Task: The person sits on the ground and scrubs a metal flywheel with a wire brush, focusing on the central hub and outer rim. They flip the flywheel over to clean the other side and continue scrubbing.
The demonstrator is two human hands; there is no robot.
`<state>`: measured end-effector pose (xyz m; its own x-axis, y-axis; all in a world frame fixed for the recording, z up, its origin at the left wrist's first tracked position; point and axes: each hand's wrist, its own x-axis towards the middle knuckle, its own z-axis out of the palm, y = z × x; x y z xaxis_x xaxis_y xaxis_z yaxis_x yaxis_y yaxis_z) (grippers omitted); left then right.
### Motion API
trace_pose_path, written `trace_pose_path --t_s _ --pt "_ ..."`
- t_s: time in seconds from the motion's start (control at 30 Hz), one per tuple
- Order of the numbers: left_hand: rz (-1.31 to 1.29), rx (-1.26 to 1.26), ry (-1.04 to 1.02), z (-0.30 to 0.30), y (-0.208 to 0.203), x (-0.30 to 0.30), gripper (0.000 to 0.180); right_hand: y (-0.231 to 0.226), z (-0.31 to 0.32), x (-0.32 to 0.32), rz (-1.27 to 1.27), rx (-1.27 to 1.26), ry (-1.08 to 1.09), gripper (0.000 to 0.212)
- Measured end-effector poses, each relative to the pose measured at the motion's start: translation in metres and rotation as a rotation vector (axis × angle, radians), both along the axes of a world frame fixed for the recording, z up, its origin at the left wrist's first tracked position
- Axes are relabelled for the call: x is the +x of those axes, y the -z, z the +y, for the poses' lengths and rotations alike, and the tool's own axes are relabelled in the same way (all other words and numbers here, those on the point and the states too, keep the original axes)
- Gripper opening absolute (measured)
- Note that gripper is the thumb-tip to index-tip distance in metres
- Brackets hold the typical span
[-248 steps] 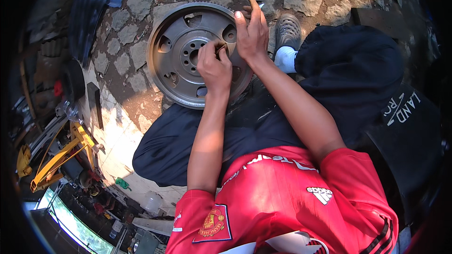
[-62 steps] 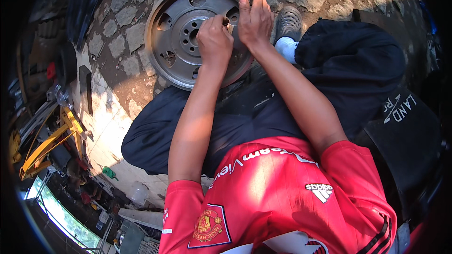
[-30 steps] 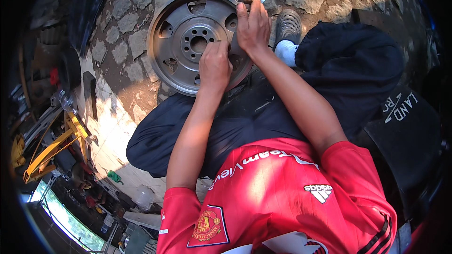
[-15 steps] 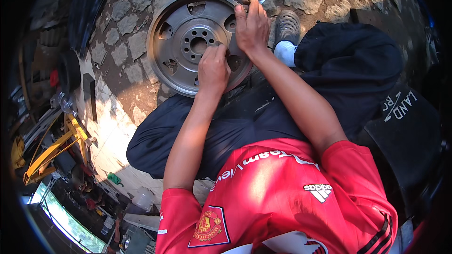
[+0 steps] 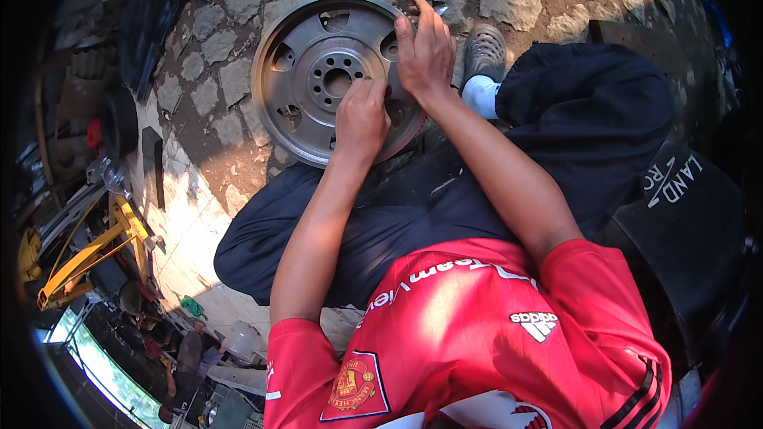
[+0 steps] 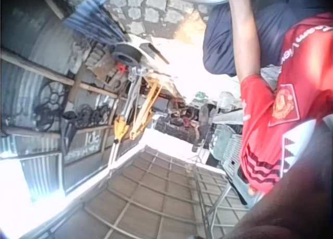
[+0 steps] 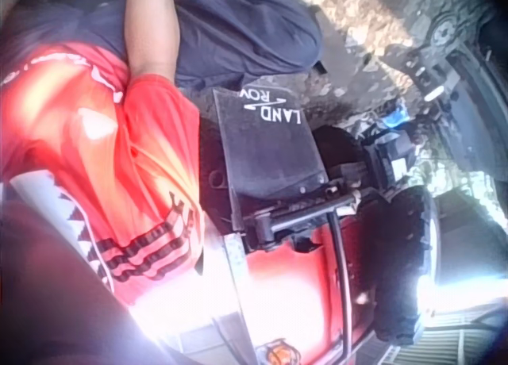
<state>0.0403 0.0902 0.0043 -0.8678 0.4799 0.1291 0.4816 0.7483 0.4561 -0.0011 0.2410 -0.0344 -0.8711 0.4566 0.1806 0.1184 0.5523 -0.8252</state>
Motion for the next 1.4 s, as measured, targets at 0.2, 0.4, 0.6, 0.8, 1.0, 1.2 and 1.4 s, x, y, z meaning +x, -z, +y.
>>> trace_pose_path --t_s 0.2,0.4,0.6,0.8,1.0,1.2,1.4 --pt "0.125 0.125 -0.135 0.02 0.004 -0.032 0.019 0.0 -0.001 0.003 0.034 -0.046 0.01 0.058" --pt "-0.029 -0.046 0.024 -0.012 0.0 0.01 0.014 0.002 0.0 0.003 -0.005 -0.013 0.007 0.058" --pt "0.099 -0.03 -0.049 0.022 -0.003 -0.026 0.016 -0.001 0.0 0.001 -0.001 -0.057 0.011 0.059" --pt "-0.053 -0.103 0.071 -0.026 -0.015 0.016 0.014 0.0 0.004 0.003 -0.038 -0.116 -0.002 0.058" --pt "-0.129 0.076 -0.239 -0.065 -0.033 0.036 0.02 0.006 0.004 0.002 -0.014 -0.118 0.028 0.058" --pt "-0.36 0.663 -0.757 -0.066 -0.046 0.065 0.02 -0.005 0.003 0.004 0.142 0.054 -0.024 0.051" --pt "-0.591 1.306 -0.685 -0.078 -0.029 0.062 0.027 -0.072 -0.035 0.023 0.064 -0.165 -0.673 0.03"
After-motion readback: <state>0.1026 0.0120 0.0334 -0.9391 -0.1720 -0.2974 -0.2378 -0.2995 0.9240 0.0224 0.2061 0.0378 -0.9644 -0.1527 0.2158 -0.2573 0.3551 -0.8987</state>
